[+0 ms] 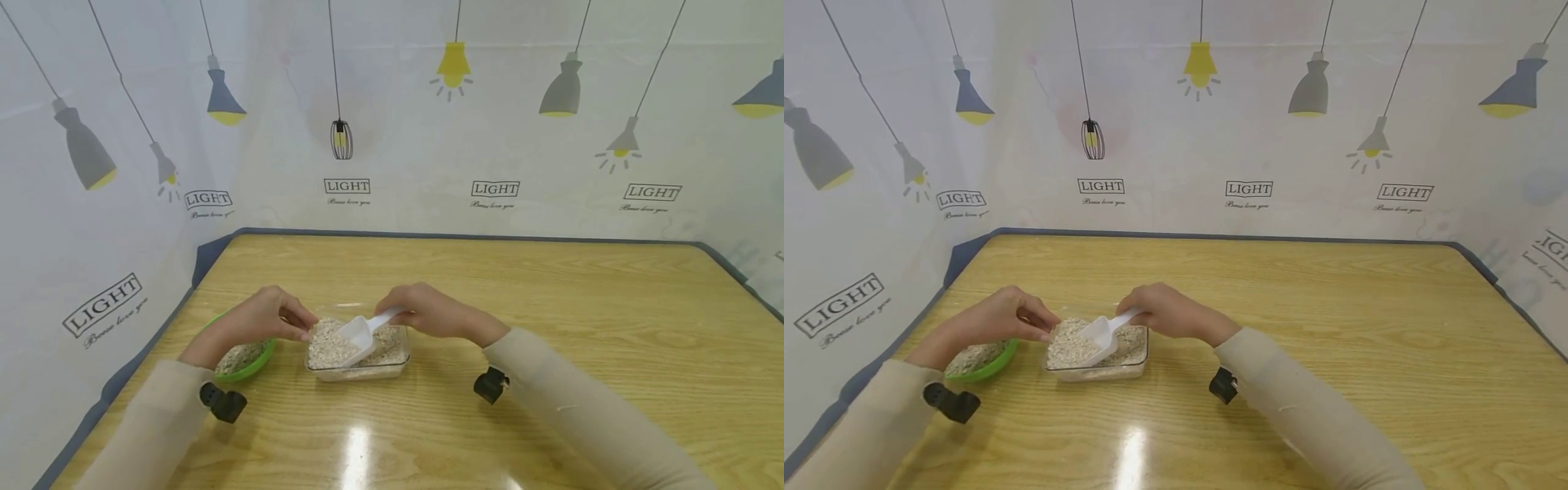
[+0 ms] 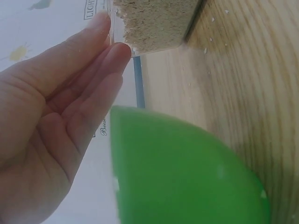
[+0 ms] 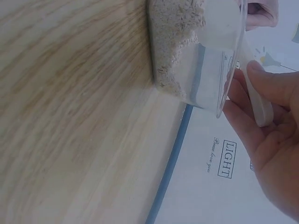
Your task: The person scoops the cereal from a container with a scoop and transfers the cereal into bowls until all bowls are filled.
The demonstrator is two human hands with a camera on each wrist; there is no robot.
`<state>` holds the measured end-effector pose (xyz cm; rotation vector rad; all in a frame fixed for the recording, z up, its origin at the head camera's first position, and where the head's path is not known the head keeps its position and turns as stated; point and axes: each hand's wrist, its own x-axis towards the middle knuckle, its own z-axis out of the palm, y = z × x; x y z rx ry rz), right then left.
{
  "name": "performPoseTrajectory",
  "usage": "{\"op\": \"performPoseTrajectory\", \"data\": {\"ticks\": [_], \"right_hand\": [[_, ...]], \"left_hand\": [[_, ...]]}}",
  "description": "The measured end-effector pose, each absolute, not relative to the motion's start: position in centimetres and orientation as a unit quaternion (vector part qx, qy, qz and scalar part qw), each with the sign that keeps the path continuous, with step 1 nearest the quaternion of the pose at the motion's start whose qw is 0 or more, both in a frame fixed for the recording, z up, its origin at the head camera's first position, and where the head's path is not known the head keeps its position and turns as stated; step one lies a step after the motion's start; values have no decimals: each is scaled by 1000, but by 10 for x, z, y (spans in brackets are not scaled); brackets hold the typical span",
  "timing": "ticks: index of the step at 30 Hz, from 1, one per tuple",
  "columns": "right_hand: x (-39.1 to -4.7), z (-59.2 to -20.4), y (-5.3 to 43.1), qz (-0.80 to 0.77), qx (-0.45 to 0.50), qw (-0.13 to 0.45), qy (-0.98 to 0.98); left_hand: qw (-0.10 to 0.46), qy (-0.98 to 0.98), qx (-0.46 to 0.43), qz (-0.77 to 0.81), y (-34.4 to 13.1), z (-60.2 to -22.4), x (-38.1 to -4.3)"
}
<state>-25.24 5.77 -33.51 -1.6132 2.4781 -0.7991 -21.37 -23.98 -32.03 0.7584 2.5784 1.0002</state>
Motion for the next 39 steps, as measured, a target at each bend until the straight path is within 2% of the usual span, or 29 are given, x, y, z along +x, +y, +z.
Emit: {"op": "performPoseTrajectory", "data": {"ticks": [39], "right_hand": [[-256, -327, 86, -362, -461, 44, 809]], "left_hand": [[123, 909, 240, 317, -240, -315, -206]]}}
